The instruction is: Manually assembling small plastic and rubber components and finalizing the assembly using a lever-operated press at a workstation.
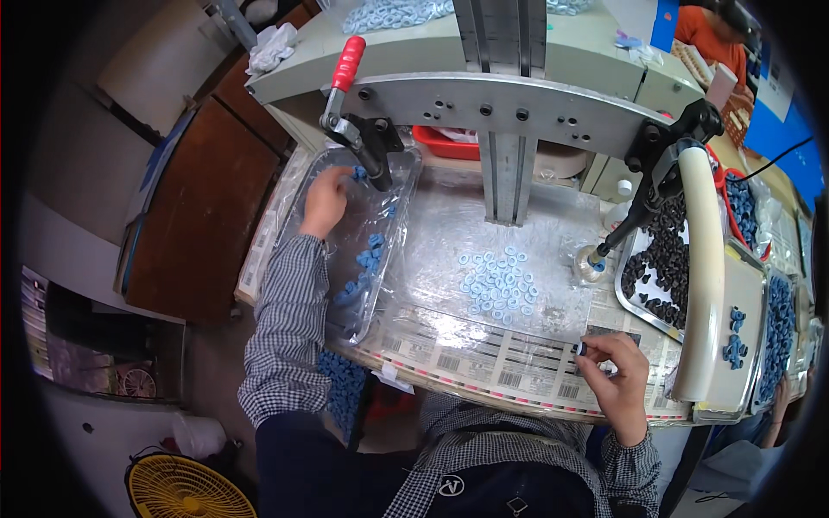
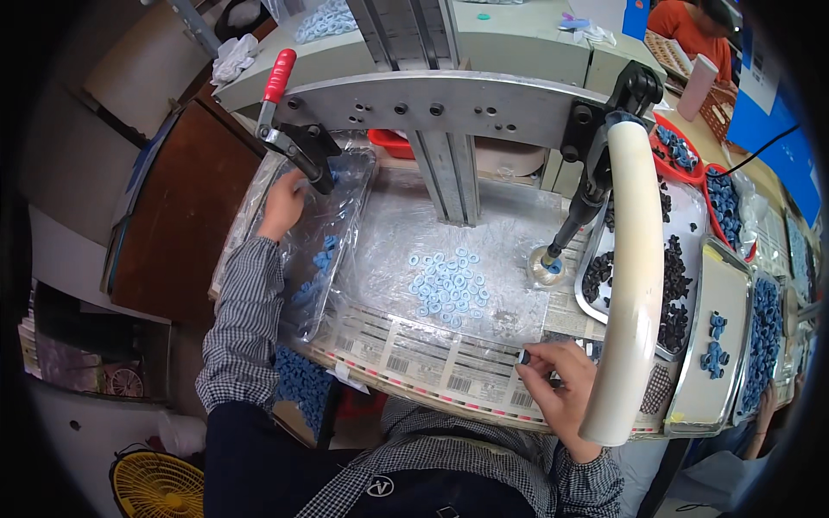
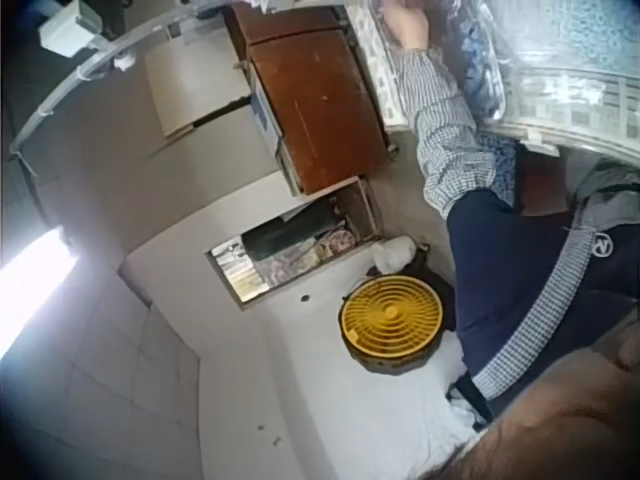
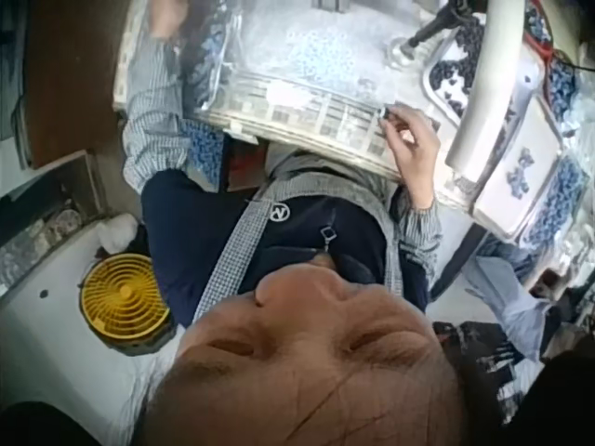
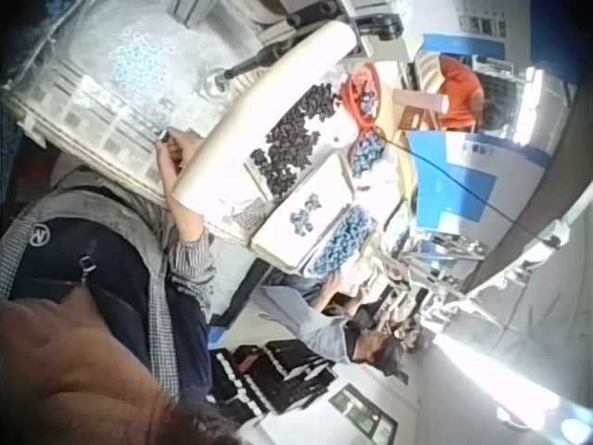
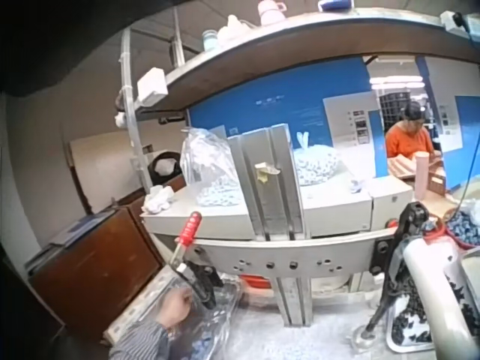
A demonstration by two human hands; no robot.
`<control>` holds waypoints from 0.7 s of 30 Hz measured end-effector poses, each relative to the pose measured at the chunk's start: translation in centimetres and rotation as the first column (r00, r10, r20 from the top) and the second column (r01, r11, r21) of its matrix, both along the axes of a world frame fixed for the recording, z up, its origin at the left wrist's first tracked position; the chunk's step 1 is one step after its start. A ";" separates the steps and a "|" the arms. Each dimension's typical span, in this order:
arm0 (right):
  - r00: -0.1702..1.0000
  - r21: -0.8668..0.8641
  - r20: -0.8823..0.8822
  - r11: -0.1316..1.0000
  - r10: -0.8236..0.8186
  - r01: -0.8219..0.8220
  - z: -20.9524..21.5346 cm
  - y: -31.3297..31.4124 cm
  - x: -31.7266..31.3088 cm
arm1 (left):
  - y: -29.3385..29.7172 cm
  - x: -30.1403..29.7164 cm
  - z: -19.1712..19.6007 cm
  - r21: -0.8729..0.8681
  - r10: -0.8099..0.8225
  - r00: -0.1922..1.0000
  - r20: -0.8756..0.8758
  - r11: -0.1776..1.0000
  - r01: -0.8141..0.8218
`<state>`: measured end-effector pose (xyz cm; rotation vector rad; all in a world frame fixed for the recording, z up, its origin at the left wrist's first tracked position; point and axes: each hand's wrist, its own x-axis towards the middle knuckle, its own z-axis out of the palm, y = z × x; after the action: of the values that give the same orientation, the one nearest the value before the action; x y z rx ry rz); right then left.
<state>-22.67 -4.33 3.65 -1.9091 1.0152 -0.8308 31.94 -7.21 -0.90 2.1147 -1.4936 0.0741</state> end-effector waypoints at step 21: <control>0.995 -0.011 -0.089 0.999 -0.054 0.053 -1.2 -0.4 -2.2 | 6.3 -14.5 4.6 -0.176 -0.299 0.802 -0.518 0.954 0.242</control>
<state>-24.82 -4.77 2.46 -1.9490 1.1228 -0.7870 17.49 -0.95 3.69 1.6250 -1.3799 -0.5055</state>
